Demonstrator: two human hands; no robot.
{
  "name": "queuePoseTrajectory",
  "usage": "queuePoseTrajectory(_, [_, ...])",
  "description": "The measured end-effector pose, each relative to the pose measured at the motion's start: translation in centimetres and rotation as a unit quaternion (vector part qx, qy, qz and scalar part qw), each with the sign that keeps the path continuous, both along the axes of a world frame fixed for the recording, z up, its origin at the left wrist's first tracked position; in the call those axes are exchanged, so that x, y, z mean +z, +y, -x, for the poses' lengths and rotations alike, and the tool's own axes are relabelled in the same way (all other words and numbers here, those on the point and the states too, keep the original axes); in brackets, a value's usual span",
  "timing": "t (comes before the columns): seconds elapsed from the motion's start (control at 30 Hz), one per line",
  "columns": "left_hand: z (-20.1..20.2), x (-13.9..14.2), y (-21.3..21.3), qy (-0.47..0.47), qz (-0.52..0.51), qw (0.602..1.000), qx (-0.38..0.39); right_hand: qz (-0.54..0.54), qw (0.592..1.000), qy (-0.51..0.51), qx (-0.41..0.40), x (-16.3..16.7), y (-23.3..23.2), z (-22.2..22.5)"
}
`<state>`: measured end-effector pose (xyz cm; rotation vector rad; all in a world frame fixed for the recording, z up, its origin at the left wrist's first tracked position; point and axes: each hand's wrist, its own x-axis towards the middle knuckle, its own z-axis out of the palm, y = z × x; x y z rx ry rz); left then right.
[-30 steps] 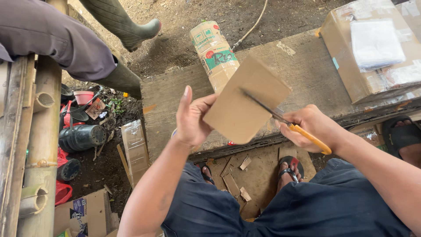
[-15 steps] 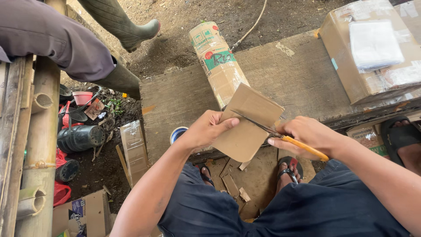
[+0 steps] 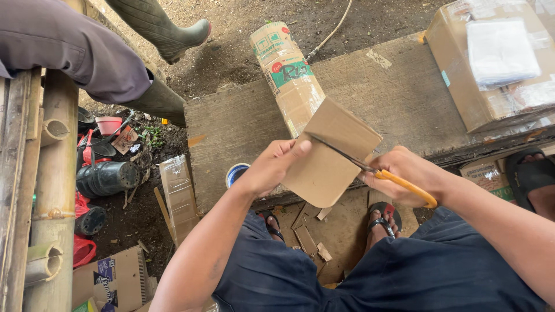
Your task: The person assembles a cylindrical cardboard container by wrapping and taping a cardboard sheet, cutting a circular lid with scissors, and securing the lid with tape. The person handles cardboard, tape, and scissors to complete the assembly.
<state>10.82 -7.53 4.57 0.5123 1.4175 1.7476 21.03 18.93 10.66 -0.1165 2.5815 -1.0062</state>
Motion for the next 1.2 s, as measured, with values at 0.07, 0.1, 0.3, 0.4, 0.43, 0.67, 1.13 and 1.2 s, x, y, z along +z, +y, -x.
queuePoseTrajectory(0.07, [0.1,-0.2,-0.2,0.002,-0.01,1.0,-0.006,-0.033,0.999,-0.021,0.011,-0.6,0.3,0.2])
queuePoseTrajectory(0.1, [0.1,-0.3,-0.2,0.014,-0.002,1.0,-0.013,-0.051,0.998,-0.031,0.016,-1.0,0.5,0.3])
queuePoseTrajectory(0.3, [-1.0,-1.1,0.7,0.045,0.059,0.996,-0.041,-0.038,0.996,0.011,0.077,-2.8,1.6,0.3])
queuePoseTrajectory(0.4, [-1.0,-0.9,1.0,0.048,0.023,0.998,-0.045,-0.044,0.996,-0.076,0.008,-2.4,1.9,-0.1])
queuePoseTrajectory(0.43, [-1.0,-0.9,1.0,0.056,0.027,0.997,-0.04,-0.036,0.997,-0.066,0.009,-2.2,2.0,-0.2])
queuePoseTrajectory(0.67, [-1.4,-0.6,0.9,-0.036,-0.041,0.997,-0.05,0.051,0.996,0.062,0.047,-1.9,2.2,-0.1])
queuePoseTrajectory(1.13, [-1.3,-1.4,1.2,-0.167,-0.062,0.982,-0.063,0.089,0.994,0.028,0.053,-4.2,3.1,0.5])
queuePoseTrajectory(1.2, [-1.1,-1.4,1.2,-0.219,-0.081,0.97,-0.065,0.099,0.991,0.052,0.067,-4.0,3.4,0.5])
